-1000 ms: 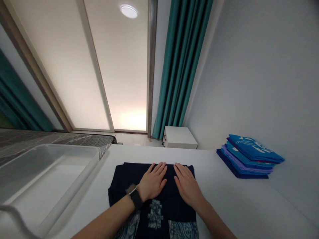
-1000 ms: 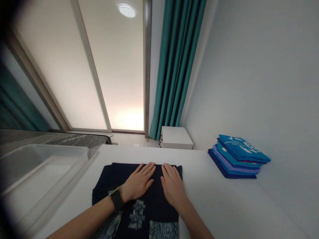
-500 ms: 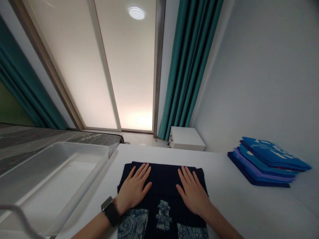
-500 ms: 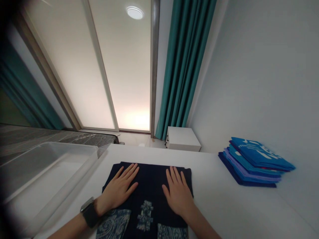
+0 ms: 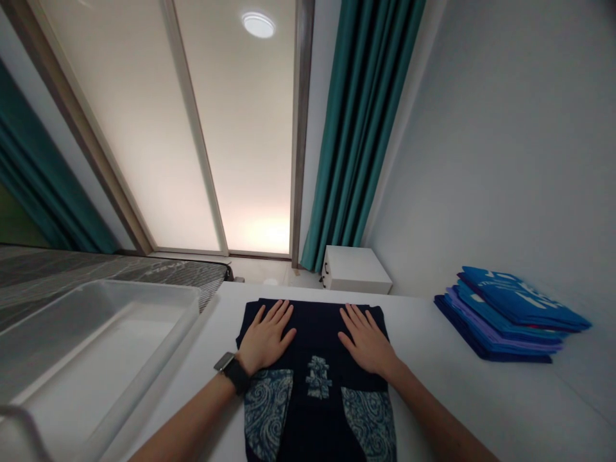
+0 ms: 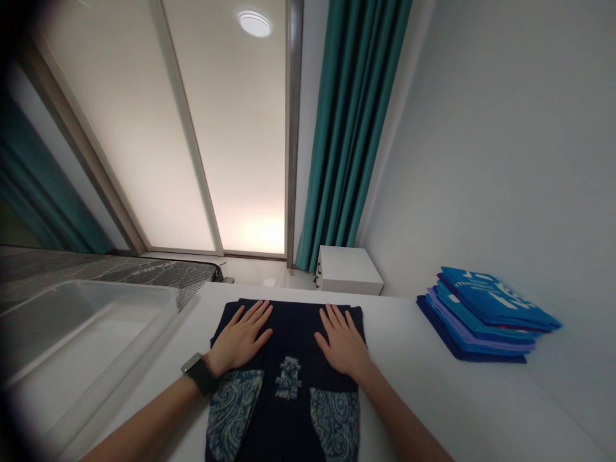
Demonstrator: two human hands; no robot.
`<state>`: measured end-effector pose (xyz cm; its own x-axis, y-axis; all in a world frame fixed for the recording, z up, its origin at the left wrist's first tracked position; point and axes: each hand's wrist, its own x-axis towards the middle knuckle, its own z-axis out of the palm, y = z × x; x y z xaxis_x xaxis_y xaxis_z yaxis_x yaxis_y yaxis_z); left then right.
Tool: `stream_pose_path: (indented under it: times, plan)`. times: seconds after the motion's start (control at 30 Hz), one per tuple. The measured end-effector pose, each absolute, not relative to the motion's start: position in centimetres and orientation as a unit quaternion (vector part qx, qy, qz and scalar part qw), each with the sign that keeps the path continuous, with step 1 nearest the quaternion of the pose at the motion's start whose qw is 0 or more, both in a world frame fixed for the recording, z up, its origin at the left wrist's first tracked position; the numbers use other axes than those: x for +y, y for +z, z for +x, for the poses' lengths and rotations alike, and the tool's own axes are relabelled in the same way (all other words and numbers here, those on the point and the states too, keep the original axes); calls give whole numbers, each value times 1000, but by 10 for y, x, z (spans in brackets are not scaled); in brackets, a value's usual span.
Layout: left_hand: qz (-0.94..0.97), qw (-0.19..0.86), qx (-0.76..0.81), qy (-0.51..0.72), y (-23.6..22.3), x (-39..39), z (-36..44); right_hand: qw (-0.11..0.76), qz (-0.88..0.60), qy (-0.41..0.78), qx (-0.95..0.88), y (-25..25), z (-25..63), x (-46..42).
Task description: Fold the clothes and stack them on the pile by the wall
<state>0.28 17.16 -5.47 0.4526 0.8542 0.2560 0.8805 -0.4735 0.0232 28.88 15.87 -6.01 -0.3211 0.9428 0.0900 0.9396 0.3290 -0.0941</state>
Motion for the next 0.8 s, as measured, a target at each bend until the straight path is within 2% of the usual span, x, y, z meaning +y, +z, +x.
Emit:
stream_pose_path:
  times: [0.33,0.6,0.8]
  plan:
    - [-846,67,-517,-114,-58,171,3,66,-646,-9,-760,-63,294,159]
    - [-828,84,-542,-120,-66,171,5,65,-688,22,-723,-70,309,167]
    - [-827,43,-552,-98,-54,186,-12,86,-679,43,-728,-77,337,182]
